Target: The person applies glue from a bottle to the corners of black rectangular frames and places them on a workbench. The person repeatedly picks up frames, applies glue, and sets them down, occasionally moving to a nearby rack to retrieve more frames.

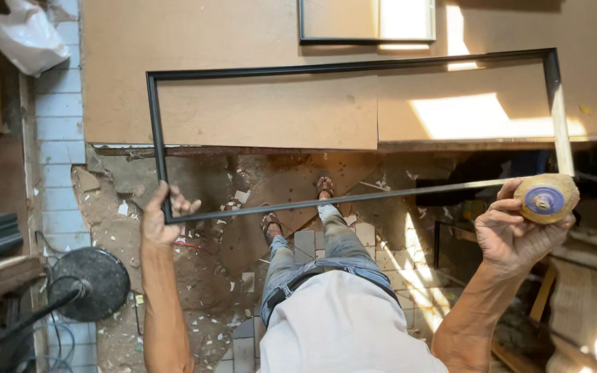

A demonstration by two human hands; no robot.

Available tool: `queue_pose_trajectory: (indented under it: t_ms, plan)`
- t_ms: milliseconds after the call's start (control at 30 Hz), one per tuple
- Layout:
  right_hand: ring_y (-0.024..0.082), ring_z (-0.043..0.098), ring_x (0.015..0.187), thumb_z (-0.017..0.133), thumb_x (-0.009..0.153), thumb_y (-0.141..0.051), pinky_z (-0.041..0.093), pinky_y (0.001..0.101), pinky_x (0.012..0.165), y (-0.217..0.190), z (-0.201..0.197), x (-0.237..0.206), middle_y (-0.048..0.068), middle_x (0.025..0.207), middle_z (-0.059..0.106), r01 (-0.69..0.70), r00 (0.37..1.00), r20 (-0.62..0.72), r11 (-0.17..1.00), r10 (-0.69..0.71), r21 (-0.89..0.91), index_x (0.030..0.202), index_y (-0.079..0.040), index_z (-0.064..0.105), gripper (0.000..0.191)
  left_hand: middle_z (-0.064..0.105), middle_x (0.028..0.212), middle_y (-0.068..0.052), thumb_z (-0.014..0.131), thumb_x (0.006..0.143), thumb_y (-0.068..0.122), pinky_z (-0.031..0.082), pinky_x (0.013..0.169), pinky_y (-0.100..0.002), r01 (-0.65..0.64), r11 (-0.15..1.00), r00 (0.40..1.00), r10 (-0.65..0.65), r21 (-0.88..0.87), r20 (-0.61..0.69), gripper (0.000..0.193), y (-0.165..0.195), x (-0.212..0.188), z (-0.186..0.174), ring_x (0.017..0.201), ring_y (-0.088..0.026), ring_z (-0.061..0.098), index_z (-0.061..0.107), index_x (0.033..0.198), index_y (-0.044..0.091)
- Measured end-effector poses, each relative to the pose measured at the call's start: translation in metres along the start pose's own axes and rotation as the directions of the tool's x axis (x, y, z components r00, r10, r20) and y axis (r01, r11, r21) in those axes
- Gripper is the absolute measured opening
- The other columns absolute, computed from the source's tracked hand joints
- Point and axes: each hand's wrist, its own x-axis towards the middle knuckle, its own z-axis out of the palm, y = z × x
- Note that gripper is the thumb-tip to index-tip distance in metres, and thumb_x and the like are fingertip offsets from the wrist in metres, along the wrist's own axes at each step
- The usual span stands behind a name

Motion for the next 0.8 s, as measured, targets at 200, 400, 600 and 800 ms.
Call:
queue_pose_trajectory:
  t_ms: [200, 400, 600, 800]
  plan:
    - [0.026, 0.077, 0.093, 0.090, 0.084, -0.026, 0.068, 0.0263, 0.072, -0.011, 0.004, 0.091, 0.022, 0.122, 0.070, -0.080, 0.996, -0.042, 0.996, 0.079, -0.042, 0.125, -0.005, 0.064, 0.052, 0.072, 0.103, -0.020, 0.064, 0.099, 0.029, 0.052, 0.103, -0.072, -0.394, 0.882, 0.914, 0.345, -0.259, -0.216, 0.026, -0.003, 0.011, 0.040, 0.107, -0.038, 0.071, 0.067, 0.099, 0.003]
    - [0.029, 0.077, 0.095, 0.089, 0.086, -0.023, 0.068, 0.0324, 0.074, 0.024, 0.041, 0.164, 0.024, 0.114, 0.071, -0.098, 0.995, 0.011, 0.966, 0.104, -0.237, 0.126, -0.001, 0.066, 0.052, 0.067, 0.122, -0.019, 0.064, 0.100, 0.005, 0.053, 0.106, -0.066, -0.575, 0.808, 0.814, 0.549, -0.127, -0.189, 0.033, -0.066, 0.002, 0.052, 0.117, -0.036, 0.068, 0.051, 0.129, 0.013]
    - [0.029, 0.075, 0.106, 0.077, 0.078, 0.002, 0.068, 0.0353, 0.096, 0.130, 0.083, 0.192, 0.019, 0.118, 0.071, -0.076, 0.996, 0.016, 0.954, 0.085, -0.291, 0.127, 0.005, 0.063, 0.051, 0.066, 0.118, -0.019, 0.070, 0.099, -0.001, 0.061, 0.098, -0.060, -0.626, 0.772, 0.779, 0.612, -0.109, -0.137, 0.065, -0.039, 0.016, 0.034, 0.109, -0.034, 0.070, 0.035, 0.150, 0.020]
    - [0.027, 0.074, 0.100, 0.068, 0.083, 0.012, 0.069, 0.0346, 0.092, 0.250, 0.107, 0.193, 0.019, 0.107, 0.069, -0.324, 0.931, 0.066, 0.897, 0.359, -0.300, 0.113, 0.006, 0.055, 0.033, 0.069, 0.114, -0.018, 0.076, 0.093, 0.005, 0.067, 0.086, -0.054, -0.626, 0.776, 0.777, 0.611, -0.081, -0.151, 0.077, -0.012, 0.023, 0.027, 0.104, -0.033, 0.072, 0.027, 0.150, 0.023]
